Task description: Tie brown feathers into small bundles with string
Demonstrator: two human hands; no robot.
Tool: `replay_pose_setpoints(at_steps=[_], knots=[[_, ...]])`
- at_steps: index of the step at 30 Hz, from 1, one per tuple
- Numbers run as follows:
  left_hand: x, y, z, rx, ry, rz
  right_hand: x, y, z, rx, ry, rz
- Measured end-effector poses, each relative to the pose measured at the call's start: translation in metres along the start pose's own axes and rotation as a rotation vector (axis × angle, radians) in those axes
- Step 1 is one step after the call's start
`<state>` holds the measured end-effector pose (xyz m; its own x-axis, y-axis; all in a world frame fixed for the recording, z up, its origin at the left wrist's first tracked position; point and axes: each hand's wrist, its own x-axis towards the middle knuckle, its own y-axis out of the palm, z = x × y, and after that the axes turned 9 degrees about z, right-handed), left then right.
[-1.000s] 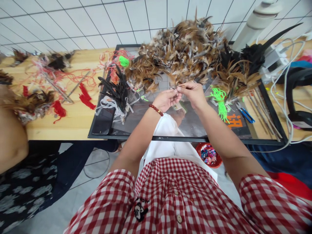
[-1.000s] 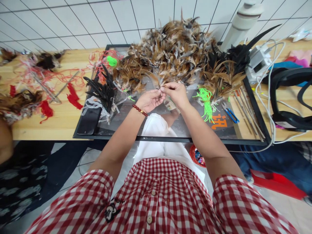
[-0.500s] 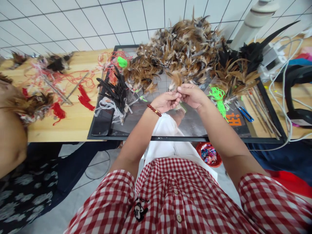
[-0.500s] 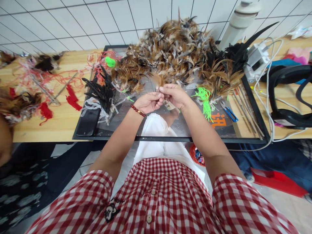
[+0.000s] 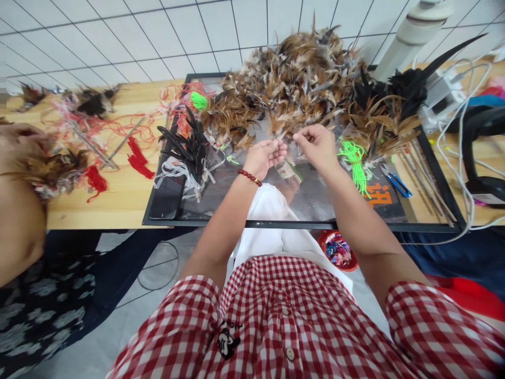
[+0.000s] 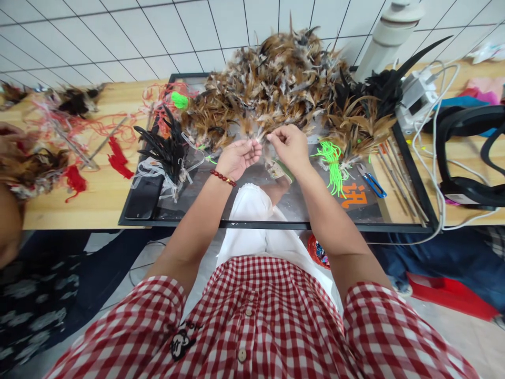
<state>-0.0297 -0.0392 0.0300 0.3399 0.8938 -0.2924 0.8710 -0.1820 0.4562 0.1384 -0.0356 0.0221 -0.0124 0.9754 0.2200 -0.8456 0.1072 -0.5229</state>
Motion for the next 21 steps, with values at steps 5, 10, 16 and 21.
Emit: replay_pose_setpoints(at_steps=[5,10,16,21], knots=[[0.005,-0.004,-0.002,-0.091,0.094,-0.130,-0.006,-0.004,0.000,-0.361,0.095,0.242],[0.004,-0.004,-0.002,-0.110,0.066,-0.139,-0.010,0.009,-0.004,-0.445,0.133,0.299],[0.004,-0.004,-0.001,-0.162,-0.025,-0.048,-0.003,0.015,-0.010,-0.019,0.020,0.158],[0.001,0.000,0.001,-0.178,-0.088,0.004,-0.003,0.024,0.001,0.575,-0.007,0.087]])
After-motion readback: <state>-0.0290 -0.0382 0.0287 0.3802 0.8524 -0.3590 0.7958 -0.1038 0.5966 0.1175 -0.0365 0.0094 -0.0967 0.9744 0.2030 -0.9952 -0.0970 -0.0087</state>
